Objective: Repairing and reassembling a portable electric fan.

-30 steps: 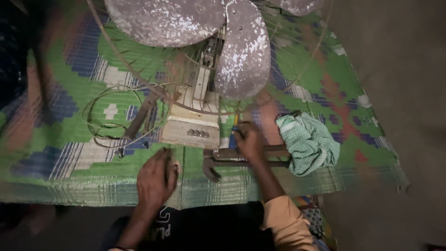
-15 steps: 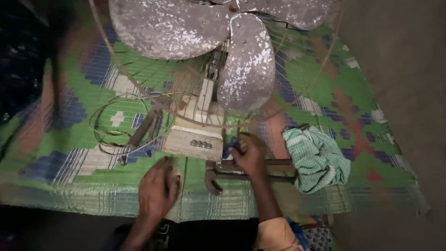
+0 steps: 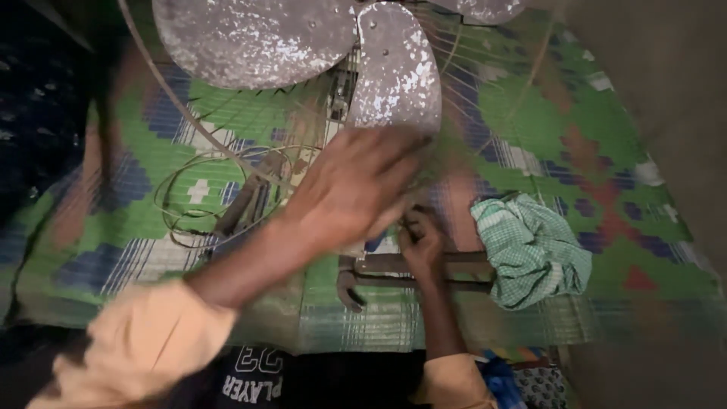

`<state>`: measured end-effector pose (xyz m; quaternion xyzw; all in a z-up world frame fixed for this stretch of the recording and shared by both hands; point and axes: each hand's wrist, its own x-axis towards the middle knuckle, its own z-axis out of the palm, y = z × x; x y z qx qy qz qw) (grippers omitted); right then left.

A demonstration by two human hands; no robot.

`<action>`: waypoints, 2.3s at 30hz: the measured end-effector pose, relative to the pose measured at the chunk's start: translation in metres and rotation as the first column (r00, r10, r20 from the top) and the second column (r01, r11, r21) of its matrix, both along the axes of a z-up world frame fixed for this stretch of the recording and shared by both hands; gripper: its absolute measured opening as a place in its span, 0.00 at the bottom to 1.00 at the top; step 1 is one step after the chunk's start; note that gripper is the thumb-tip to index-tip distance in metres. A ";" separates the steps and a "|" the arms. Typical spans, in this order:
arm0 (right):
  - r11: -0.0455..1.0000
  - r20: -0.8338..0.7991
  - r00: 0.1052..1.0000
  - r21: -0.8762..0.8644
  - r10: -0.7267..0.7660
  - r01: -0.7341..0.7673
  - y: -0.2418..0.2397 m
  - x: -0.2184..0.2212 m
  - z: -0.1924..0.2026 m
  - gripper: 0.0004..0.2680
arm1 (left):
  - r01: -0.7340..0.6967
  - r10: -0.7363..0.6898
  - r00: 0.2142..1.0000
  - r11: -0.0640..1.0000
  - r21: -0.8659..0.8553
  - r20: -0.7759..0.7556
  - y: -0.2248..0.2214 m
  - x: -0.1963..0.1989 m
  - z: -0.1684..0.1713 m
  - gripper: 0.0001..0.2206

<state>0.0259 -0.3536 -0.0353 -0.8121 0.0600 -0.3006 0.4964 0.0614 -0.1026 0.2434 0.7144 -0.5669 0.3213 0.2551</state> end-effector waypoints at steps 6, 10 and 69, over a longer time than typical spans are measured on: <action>0.997 -0.015 1.000 -0.078 0.007 -0.008 0.005 0.000 0.009 0.12 | -0.196 0.140 0.948 0.964 0.178 0.288 -0.051 0.067 0.024 0.22; 0.999 0.000 0.999 0.004 0.041 -0.041 0.007 0.000 0.021 0.12 | -0.292 0.171 0.931 0.880 0.375 0.322 -0.040 0.045 0.038 0.24; 0.984 -0.023 1.000 -0.178 0.002 -0.006 -0.006 0.010 0.003 0.13 | -0.433 0.413 0.888 0.899 -0.065 -0.203 0.069 0.030 -0.007 0.38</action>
